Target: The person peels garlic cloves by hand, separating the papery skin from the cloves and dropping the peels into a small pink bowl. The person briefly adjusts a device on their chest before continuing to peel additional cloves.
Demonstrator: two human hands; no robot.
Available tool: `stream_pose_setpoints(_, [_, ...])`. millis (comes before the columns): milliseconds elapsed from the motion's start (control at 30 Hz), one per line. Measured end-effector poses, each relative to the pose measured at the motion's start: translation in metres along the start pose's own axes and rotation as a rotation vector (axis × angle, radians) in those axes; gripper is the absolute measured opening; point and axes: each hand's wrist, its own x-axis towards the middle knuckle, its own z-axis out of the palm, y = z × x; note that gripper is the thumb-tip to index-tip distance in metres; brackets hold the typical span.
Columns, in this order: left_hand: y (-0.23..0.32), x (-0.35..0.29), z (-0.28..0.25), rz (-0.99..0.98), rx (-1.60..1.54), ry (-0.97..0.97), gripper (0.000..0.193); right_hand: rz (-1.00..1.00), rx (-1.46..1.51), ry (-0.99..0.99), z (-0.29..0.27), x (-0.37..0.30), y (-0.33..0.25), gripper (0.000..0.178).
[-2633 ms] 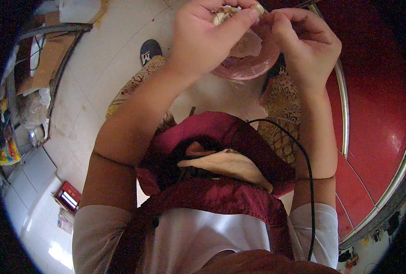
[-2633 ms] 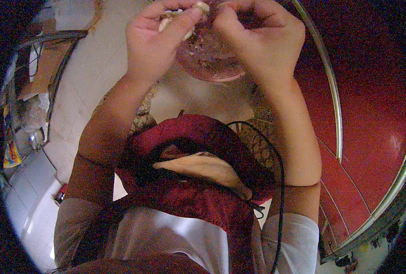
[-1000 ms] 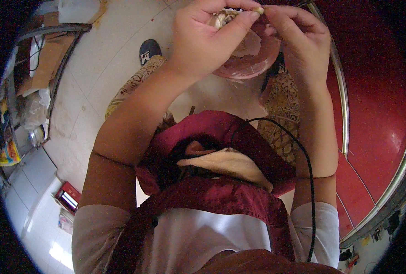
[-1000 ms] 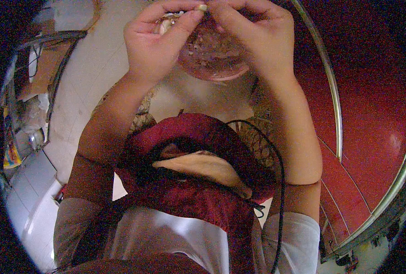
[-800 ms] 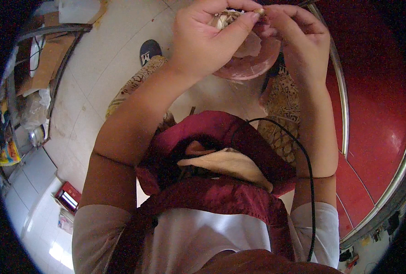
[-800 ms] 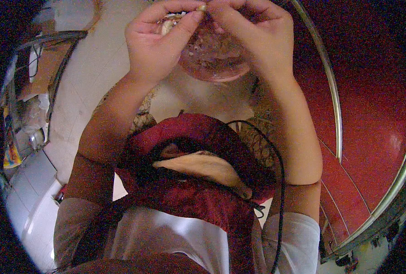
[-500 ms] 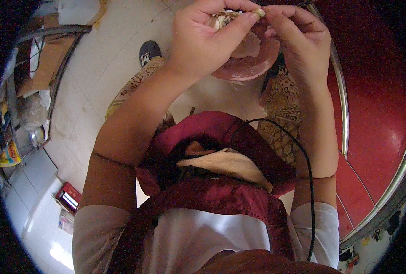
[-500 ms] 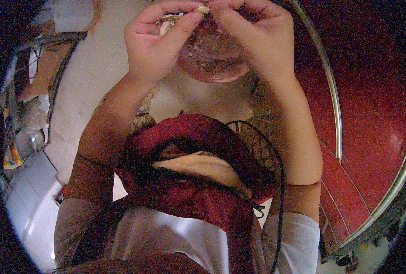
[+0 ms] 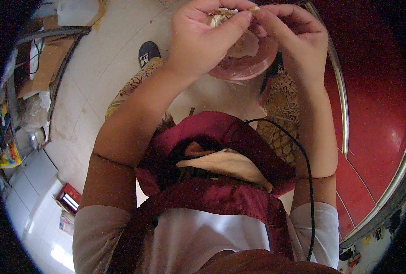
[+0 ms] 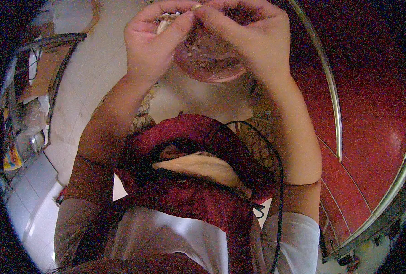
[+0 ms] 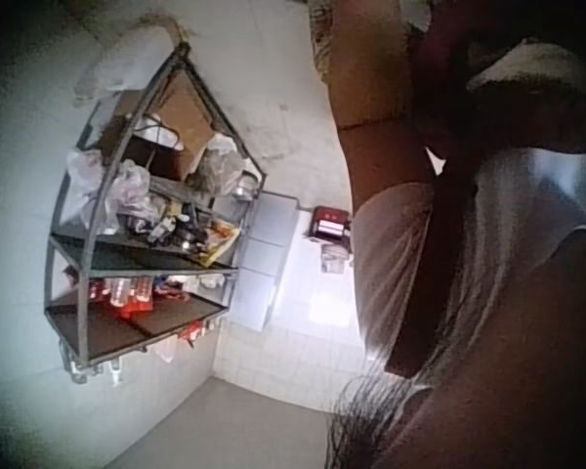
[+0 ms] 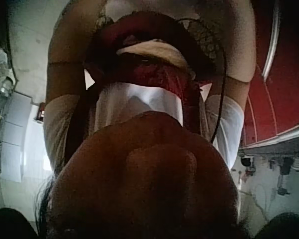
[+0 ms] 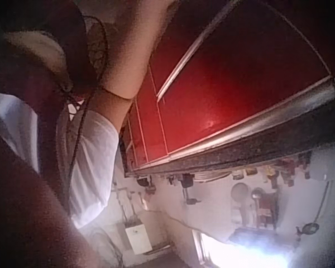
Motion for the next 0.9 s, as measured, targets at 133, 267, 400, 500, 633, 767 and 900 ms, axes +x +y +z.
stream_pose_setpoints(133, [-0.001,0.002,0.001,0.042,0.055,-0.004,0.016,0.012,-0.015,-0.013,-0.002,0.000,0.000,0.008])
stream_pose_setpoints(267, [0.000,0.002,0.001,0.046,0.038,-0.016,0.015,0.027,0.010,-0.012,-0.002,0.000,-0.001,0.011])
stream_pose_setpoints(400, [0.000,0.000,0.001,-0.001,-0.034,-0.018,0.015,0.021,-0.033,-0.024,-0.009,0.002,0.001,0.011])
stream_pose_setpoints(500, [-0.002,0.000,0.001,0.009,-0.030,-0.029,0.015,-0.017,-0.151,-0.005,-0.015,0.002,0.004,0.014])
stream_pose_setpoints(633, [-0.003,0.001,0.002,0.031,-0.043,-0.056,0.015,0.009,-0.102,-0.024,-0.018,0.003,0.006,0.015])
stream_pose_setpoints(767, [-0.003,0.000,0.000,0.008,-0.046,-0.061,0.015,0.089,0.102,-0.054,-0.011,-0.001,-0.002,0.009])
stream_pose_setpoints(900, [0.009,0.001,0.006,-0.081,-0.052,-0.033,0.015,0.056,-0.027,-0.054,-0.014,0.000,0.000,0.010])
